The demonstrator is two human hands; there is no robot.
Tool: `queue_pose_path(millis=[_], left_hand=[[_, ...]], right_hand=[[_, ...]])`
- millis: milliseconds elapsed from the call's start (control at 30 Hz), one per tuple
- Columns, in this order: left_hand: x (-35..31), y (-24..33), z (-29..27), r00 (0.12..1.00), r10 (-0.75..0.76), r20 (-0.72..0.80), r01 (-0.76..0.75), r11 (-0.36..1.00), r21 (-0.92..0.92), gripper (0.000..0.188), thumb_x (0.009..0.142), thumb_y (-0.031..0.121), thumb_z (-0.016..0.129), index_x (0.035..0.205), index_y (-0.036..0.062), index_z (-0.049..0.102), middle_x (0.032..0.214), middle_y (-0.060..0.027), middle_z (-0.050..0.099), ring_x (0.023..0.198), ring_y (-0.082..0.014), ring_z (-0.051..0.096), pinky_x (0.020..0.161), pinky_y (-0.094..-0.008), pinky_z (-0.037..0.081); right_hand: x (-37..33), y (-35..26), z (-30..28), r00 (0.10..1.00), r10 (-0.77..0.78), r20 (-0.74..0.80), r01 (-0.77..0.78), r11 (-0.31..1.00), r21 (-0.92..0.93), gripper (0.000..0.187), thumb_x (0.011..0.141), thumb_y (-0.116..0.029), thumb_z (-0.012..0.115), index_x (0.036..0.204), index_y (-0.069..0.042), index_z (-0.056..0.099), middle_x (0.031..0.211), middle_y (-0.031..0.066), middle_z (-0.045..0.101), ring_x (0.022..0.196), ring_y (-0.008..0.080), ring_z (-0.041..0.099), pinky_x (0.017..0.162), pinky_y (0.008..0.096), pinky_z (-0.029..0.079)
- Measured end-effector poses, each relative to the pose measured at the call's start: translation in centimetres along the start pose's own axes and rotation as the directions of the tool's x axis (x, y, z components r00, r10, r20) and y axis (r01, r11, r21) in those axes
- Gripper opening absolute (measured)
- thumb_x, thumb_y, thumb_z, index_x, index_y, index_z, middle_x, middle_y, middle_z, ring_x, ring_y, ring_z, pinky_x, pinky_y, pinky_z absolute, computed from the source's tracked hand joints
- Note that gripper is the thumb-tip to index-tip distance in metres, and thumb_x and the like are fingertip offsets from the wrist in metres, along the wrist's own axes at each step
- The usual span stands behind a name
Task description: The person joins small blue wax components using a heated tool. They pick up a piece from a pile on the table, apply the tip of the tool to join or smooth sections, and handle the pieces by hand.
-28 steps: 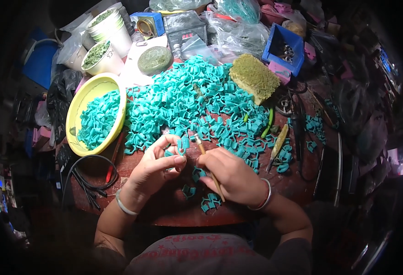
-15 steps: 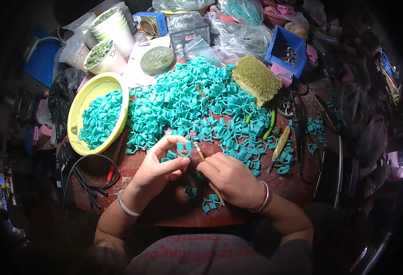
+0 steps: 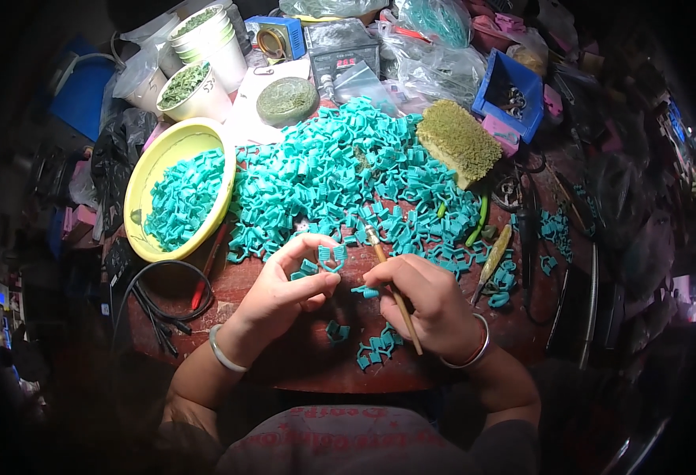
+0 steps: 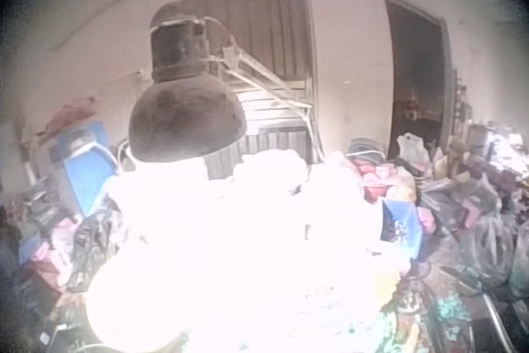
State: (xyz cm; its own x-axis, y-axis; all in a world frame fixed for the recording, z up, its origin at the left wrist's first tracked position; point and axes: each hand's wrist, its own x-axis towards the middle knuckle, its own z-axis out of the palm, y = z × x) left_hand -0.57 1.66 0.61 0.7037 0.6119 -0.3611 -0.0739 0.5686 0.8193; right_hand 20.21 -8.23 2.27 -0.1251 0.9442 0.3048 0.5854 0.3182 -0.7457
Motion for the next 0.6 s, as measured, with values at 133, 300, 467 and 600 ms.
queue_pose_path(millis=[133,300,467,600], left_hand=[[0.0,-0.2,-0.1,1.000,0.003,0.006,-0.002,0.999,-0.042,0.034,0.086,0.006,0.073,0.116,0.0103,0.057,0.097,0.0029,0.056,0.078,-0.0033,0.056,0.059,-0.0178,0.042],[0.2,-0.8,-0.2,0.994,-0.106,0.041,0.110,0.987,-0.119,0.033,0.088,0.004,0.069,0.116,0.0103,0.052,0.092,0.0010,0.059,0.073,-0.0043,0.056,0.057,-0.0185,0.041],[0.4,-1.1,-0.5,0.988,-0.096,0.122,0.110,0.987,-0.116,0.032,0.088,0.005,0.069,0.115,0.0102,0.051,0.092,0.0009,0.059,0.074,-0.0048,0.057,0.056,-0.0190,0.041],[0.2,-0.7,0.3,0.986,-0.125,0.112,0.134,0.988,-0.075,0.028,0.089,0.004,0.067,0.111,0.0113,0.051,0.091,0.0007,0.059,0.074,-0.0035,0.053,0.055,-0.0161,0.036]], right_hand=[[0.2,0.0,-0.3,0.999,-0.024,-0.039,0.027,0.996,0.087,0.033,0.070,0.012,0.065,0.098,-0.002,0.059,0.098,0.0127,0.068,0.080,0.0248,0.066,0.069,0.0324,0.053],[0.3,-0.2,-0.4,0.998,-0.042,-0.048,0.047,0.994,0.095,0.034,0.069,0.013,0.066,0.097,-0.003,0.059,0.102,0.0131,0.068,0.083,0.0260,0.067,0.071,0.0333,0.055],[0.2,0.1,-0.1,0.995,-0.078,-0.067,0.082,0.994,0.068,0.032,0.071,0.013,0.067,0.097,-0.004,0.060,0.104,0.0130,0.068,0.084,0.0264,0.067,0.071,0.0331,0.055],[0.1,0.2,0.0,0.994,-0.076,-0.083,0.082,0.994,0.071,0.031,0.072,0.012,0.069,0.097,-0.004,0.061,0.104,0.0130,0.068,0.085,0.0261,0.068,0.071,0.0328,0.055]])
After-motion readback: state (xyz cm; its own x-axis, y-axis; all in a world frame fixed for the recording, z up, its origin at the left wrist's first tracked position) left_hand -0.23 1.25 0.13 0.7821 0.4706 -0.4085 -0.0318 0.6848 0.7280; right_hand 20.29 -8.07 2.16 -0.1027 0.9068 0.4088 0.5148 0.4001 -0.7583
